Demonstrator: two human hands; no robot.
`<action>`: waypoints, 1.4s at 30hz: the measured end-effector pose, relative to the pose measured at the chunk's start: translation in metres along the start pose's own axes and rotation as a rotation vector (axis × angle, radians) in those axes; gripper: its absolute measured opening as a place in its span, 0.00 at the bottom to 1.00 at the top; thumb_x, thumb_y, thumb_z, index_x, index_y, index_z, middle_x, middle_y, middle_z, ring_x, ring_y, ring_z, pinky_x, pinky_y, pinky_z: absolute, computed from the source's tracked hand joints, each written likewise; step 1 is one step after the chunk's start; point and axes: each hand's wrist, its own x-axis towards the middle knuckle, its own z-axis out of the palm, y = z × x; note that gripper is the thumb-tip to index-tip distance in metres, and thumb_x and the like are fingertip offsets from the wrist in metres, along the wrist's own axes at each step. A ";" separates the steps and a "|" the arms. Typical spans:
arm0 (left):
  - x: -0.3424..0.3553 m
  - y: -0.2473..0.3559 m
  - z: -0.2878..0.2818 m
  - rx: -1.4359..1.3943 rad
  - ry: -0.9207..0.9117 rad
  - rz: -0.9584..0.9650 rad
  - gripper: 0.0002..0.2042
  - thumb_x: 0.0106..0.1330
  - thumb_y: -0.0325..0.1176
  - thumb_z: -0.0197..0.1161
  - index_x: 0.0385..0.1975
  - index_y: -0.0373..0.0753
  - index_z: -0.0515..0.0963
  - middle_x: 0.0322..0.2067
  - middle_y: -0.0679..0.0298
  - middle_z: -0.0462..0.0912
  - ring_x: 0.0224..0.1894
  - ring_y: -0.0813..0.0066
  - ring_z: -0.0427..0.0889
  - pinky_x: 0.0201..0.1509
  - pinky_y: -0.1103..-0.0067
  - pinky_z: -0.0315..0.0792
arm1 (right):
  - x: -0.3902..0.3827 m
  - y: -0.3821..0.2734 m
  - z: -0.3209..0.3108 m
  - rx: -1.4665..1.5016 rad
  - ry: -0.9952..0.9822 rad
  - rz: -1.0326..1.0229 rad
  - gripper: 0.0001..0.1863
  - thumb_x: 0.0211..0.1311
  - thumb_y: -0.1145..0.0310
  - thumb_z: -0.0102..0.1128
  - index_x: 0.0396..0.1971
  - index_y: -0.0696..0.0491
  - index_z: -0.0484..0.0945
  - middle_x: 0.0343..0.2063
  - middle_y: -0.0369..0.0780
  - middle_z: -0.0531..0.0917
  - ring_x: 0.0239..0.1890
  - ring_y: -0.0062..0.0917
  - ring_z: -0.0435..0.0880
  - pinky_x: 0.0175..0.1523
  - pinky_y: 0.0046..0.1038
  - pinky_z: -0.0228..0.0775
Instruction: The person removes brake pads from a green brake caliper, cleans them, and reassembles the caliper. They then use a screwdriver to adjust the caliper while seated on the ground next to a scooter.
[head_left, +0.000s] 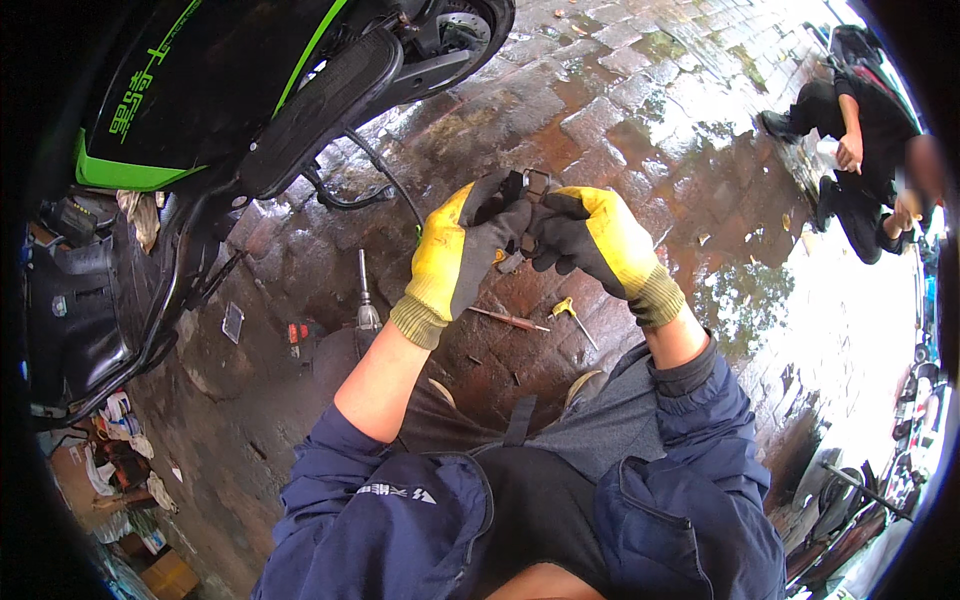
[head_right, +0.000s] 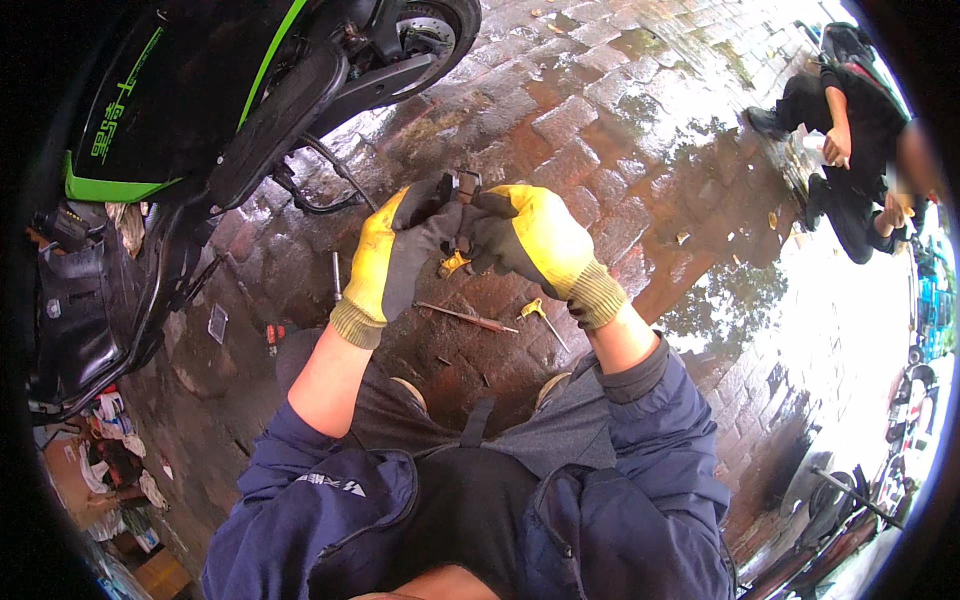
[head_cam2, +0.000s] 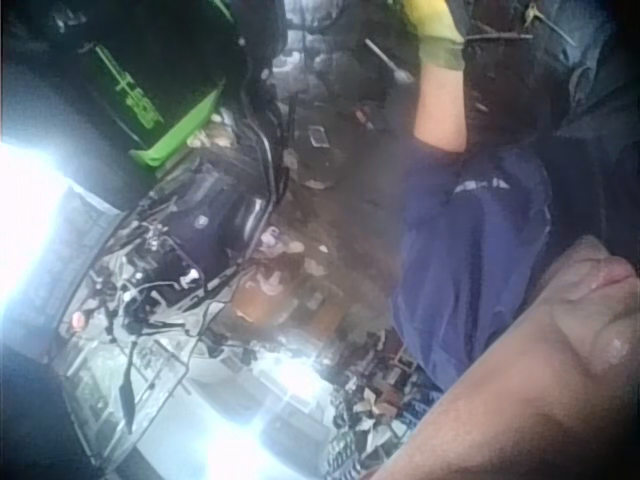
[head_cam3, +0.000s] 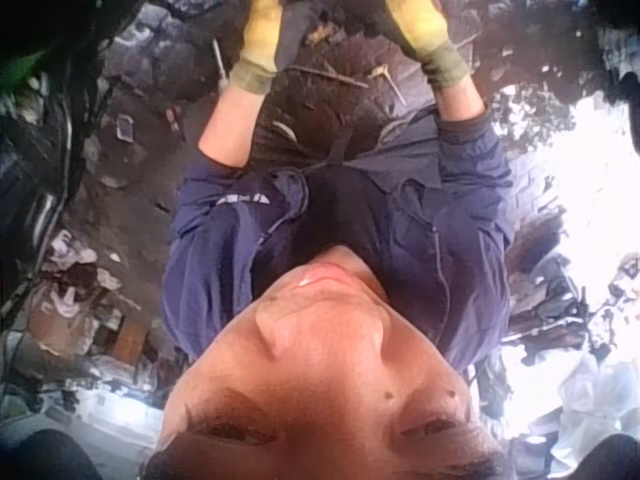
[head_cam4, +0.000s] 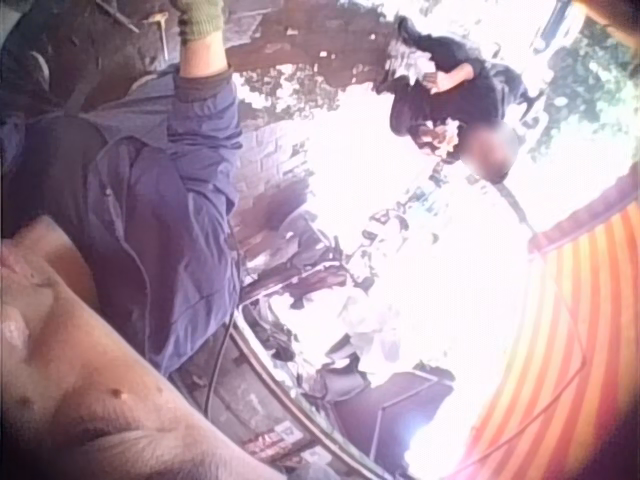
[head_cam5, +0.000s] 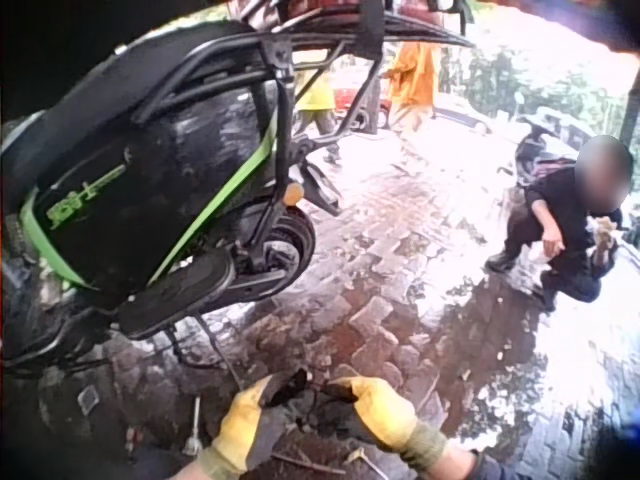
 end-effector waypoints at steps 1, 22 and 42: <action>0.000 0.000 0.002 -0.070 0.006 -0.034 0.16 0.74 0.30 0.70 0.60 0.38 0.82 0.44 0.71 0.87 0.41 0.86 0.81 0.44 0.84 0.76 | -0.001 0.000 -0.001 -0.009 0.007 -0.002 0.17 0.68 0.68 0.63 0.53 0.59 0.85 0.31 0.37 0.90 0.27 0.18 0.86 0.35 0.23 0.79; -0.005 0.006 0.009 0.137 -0.063 -0.011 0.14 0.78 0.35 0.64 0.58 0.36 0.81 0.43 0.69 0.85 0.41 0.81 0.83 0.49 0.79 0.78 | -0.003 -0.017 -0.009 0.033 -0.068 0.084 0.11 0.70 0.70 0.65 0.45 0.61 0.85 0.31 0.40 0.90 0.30 0.22 0.92 0.33 0.21 0.82; -0.006 0.027 -0.003 -0.275 -0.146 -0.206 0.16 0.79 0.39 0.59 0.56 0.34 0.80 0.46 0.60 0.88 0.45 0.72 0.89 0.49 0.74 0.86 | -0.001 -0.004 -0.030 0.115 -0.075 -0.065 0.15 0.70 0.59 0.63 0.42 0.57 0.86 0.29 0.36 0.88 0.28 0.20 0.87 0.35 0.23 0.76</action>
